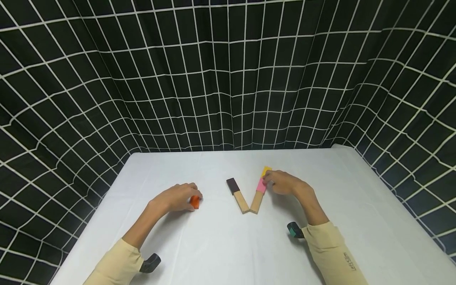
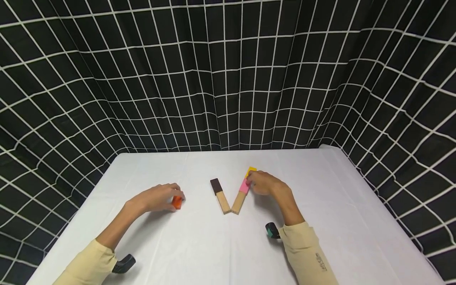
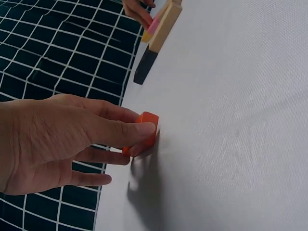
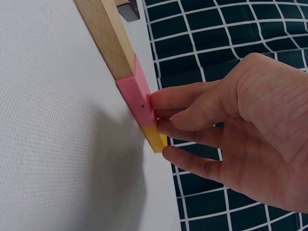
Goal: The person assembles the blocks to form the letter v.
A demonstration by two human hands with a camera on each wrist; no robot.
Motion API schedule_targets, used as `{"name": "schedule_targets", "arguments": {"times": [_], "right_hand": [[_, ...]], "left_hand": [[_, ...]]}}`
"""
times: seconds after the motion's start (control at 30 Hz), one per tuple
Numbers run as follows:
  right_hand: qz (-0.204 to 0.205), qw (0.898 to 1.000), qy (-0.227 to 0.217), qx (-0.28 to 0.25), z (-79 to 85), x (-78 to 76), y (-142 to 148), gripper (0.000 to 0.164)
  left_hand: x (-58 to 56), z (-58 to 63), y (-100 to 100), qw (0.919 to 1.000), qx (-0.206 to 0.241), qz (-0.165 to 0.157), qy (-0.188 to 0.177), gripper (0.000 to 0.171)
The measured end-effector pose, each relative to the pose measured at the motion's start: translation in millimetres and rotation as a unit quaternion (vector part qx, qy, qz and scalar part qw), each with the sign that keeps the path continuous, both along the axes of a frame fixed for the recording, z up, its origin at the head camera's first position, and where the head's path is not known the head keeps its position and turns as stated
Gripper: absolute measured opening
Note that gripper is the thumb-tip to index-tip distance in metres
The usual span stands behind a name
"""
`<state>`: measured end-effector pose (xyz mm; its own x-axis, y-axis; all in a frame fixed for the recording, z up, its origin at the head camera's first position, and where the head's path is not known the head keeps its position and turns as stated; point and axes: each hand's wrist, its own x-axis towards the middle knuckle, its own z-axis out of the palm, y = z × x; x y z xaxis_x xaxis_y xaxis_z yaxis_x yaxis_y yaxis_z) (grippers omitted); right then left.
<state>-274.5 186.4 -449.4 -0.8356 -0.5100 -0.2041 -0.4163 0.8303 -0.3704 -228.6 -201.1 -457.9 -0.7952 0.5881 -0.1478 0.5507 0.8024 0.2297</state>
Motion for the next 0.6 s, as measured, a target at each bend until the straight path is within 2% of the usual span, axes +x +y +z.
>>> {"name": "schedule_targets", "arguments": {"times": [0.4, 0.6], "right_hand": [[-0.005, 1.0, -0.004, 0.001, 0.7, -5.0, 2, 0.042], [-0.009, 1.0, -0.002, -0.001, -1.1, -1.3, 1, 0.041]], "left_hand": [[-1.6, -1.3, 4, 0.9998, 0.005, -0.002, 0.02, 0.029], [-1.5, -2.5, 11, 0.999, 0.019, -0.005, 0.04, 0.027]]}}
